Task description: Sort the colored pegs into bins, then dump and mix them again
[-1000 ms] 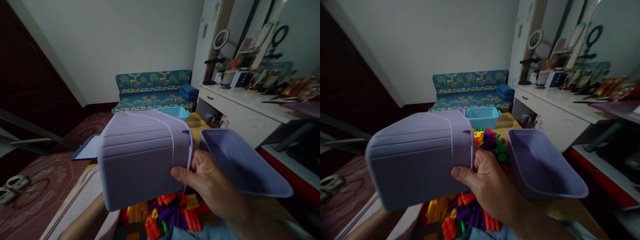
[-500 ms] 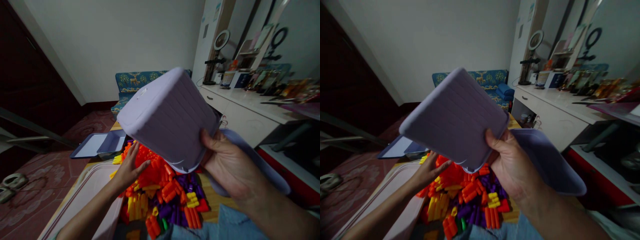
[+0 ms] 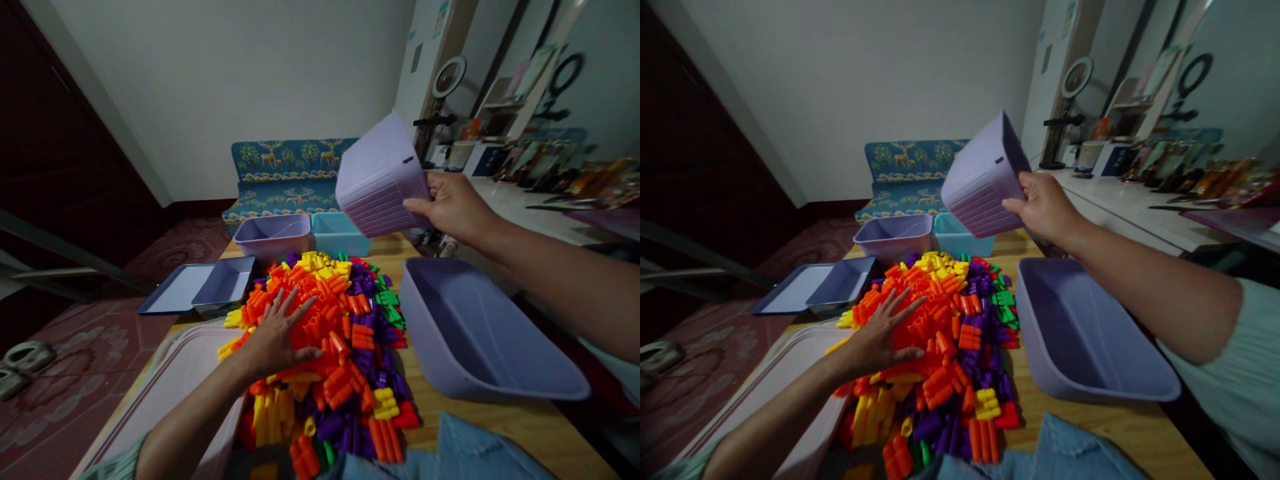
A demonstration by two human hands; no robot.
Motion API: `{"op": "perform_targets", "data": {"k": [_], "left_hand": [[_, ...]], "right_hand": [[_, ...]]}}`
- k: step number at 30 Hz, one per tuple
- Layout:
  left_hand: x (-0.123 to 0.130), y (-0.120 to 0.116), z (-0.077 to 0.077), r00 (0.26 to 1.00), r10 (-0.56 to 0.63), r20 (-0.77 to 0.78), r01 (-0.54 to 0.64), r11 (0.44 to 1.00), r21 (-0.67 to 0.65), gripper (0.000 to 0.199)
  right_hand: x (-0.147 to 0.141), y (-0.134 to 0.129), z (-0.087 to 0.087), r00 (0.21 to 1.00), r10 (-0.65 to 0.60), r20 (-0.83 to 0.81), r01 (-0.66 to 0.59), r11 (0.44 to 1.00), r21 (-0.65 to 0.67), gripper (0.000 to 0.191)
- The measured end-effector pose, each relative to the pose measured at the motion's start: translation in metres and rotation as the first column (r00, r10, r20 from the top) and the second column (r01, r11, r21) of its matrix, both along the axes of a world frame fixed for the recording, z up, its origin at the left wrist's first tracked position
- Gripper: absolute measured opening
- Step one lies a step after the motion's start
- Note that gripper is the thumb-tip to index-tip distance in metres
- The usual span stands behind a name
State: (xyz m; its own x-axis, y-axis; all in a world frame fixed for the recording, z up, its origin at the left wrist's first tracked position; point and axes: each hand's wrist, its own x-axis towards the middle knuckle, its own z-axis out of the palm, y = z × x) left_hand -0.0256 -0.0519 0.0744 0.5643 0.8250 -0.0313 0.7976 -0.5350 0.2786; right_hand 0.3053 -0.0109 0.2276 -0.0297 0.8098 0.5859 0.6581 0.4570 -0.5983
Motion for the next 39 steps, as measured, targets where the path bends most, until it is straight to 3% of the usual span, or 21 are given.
{"op": "perform_targets", "data": {"k": [2, 6, 10, 13, 18, 24, 32, 39], "left_hand": [[0.000, 0.000, -0.001, 1.000, -0.002, -0.013, 0.002, 1.000, 0.004, 0.096], [0.001, 0.001, -0.003, 1.000, 0.005, -0.019, -0.005, 1.000, 0.008, 0.098], [0.001, 0.000, -0.002, 1.000, -0.002, -0.013, 0.002, 1.000, 0.000, 0.100], [0.001, 0.000, -0.001, 1.000, -0.010, -0.011, 0.010, 1.000, -0.008, 0.099], [0.001, 0.001, 0.000, 1.000, -0.011, -0.029, 0.010, 1.000, -0.029, 0.099], [0.003, 0.000, 0.003, 1.000, 0.000, -0.027, -0.001, 0.999, -0.053, 0.098], [0.000, 0.002, -0.002, 1.000, -0.018, -0.008, 0.017, 1.000, -0.021, 0.096], [-0.001, 0.001, -0.005, 1.000, -0.022, -0.006, 0.022, 1.000, -0.003, 0.095]], "right_hand": [[0.029, 0.025, -0.006, 0.952, -0.160, 0.260, 0.167, 0.986, -0.006, 0.016], [0.074, 0.064, -0.033, 0.737, -0.322, 0.594, 0.451, 0.889, -0.077, 0.027], [0.097, 0.090, -0.069, 0.555, -0.295, 0.778, 0.597, 0.792, -0.126, 0.041], [0.101, 0.102, -0.093, 0.502, -0.219, 0.837, 0.627, 0.758, -0.178, 0.044], [0.102, 0.108, -0.115, 0.494, -0.137, 0.859, 0.642, 0.723, -0.254, 0.045], [0.110, 0.108, -0.123, 0.557, -0.030, 0.830, 0.582, 0.727, -0.364, 0.045], [0.111, 0.100, -0.118, 0.653, 0.148, 0.743, 0.440, 0.724, -0.531, 0.043], [0.102, 0.094, -0.107, 0.648, 0.198, 0.736, 0.420, 0.713, -0.561, 0.044]]}}
